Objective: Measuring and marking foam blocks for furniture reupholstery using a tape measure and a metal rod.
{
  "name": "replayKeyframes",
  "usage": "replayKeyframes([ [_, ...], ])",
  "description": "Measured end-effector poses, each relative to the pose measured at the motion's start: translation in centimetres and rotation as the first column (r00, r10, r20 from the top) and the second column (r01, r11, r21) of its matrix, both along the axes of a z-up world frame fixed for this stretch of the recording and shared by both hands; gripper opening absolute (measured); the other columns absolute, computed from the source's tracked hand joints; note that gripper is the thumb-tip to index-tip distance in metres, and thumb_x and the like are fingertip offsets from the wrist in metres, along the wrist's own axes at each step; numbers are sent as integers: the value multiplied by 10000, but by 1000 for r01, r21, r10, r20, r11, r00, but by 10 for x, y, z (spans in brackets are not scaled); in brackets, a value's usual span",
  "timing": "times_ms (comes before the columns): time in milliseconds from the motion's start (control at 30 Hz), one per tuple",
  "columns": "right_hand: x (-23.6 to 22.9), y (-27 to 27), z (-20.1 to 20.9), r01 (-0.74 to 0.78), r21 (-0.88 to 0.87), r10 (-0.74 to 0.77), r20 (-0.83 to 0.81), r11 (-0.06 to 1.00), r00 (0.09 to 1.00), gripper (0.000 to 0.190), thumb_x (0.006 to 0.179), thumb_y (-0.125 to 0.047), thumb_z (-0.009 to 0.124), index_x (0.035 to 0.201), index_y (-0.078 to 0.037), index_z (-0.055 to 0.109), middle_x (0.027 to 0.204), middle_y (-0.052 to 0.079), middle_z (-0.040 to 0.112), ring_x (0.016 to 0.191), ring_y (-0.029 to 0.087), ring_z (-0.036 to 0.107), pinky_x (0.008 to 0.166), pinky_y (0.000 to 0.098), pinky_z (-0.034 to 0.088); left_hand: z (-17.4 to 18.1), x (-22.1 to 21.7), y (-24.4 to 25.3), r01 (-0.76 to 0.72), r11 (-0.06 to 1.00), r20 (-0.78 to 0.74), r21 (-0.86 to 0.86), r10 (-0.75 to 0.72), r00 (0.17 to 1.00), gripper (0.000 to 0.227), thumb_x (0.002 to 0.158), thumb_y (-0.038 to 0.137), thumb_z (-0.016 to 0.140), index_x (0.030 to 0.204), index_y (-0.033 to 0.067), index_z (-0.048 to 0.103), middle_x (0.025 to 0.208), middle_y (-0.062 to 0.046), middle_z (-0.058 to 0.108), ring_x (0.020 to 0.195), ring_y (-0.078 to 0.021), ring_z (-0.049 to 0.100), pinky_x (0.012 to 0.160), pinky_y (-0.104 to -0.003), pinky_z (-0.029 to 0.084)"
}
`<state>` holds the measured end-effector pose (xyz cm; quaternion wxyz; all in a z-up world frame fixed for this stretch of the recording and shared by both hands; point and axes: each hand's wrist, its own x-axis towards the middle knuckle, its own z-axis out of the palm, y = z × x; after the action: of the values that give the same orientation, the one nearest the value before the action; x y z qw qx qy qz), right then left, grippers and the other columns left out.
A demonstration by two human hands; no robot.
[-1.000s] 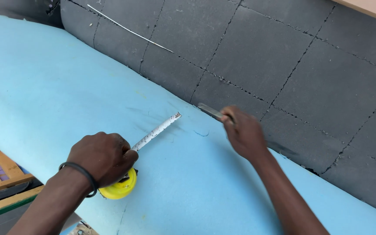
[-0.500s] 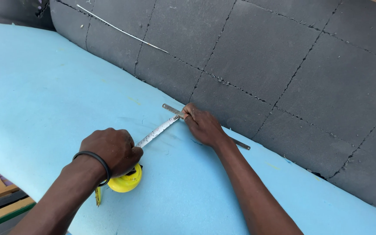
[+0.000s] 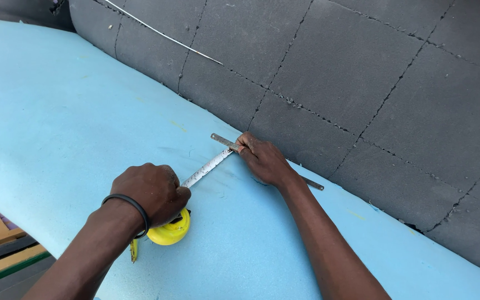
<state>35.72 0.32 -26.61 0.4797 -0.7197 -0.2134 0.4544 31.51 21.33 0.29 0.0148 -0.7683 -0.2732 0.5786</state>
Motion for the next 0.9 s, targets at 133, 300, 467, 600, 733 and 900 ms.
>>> replayKeyframes([
  [133,-1,2,4,-17,-14,17,19,1000,1000,235,1238,-375,489,1232,-237,679,836,141,692,800,336,713,774,499,568,3,-3,5,-37,999,16,-13,38,999,497,1125,512,677,1378,231,1000,1081,-164,976,1097,-392,957,922,-465,769],
  [300,-3,-1,1,-47,-18,47,35,999,998,235,1243,-366,501,1250,-215,680,848,174,696,804,381,716,771,529,554,24,-12,10,-61,997,43,-53,64,997,482,1128,513,640,1205,236,1026,973,-143,967,1018,-396,957,903,-475,758],
  [467,-4,-4,-1,-68,21,67,60,997,996,193,1275,-347,506,1270,-239,665,868,-15,603,764,183,540,746,476,418,48,-43,19,-78,996,31,47,77,997,351,1076,629,634,997,366,852,991,-48,909,952,-352,809,816,-487,594],
  [600,-5,-4,-1,-92,22,90,74,996,993,216,1289,-377,494,1283,-245,665,888,-8,620,778,201,562,749,481,429,69,-58,20,-107,989,43,99,103,994,338,1073,617,623,994,378,848,995,-75,922,965,-407,809,837,-509,600],
  [733,-2,-5,0,-86,23,84,77,996,993,185,1288,-345,510,1273,-250,667,889,-15,619,778,187,552,761,470,427,74,-70,22,-79,991,40,108,75,996,320,1074,638,624,1044,423,859,998,-66,923,970,-414,826,831,-524,615],
  [900,-1,-5,1,-83,-3,83,50,997,995,197,1270,-371,493,1238,-256,650,899,-30,609,802,174,545,762,467,420,67,-87,24,-79,990,72,113,71,995,319,1064,628,606,1012,425,845,1019,-95,904,999,-468,812,848,-563,613],
])
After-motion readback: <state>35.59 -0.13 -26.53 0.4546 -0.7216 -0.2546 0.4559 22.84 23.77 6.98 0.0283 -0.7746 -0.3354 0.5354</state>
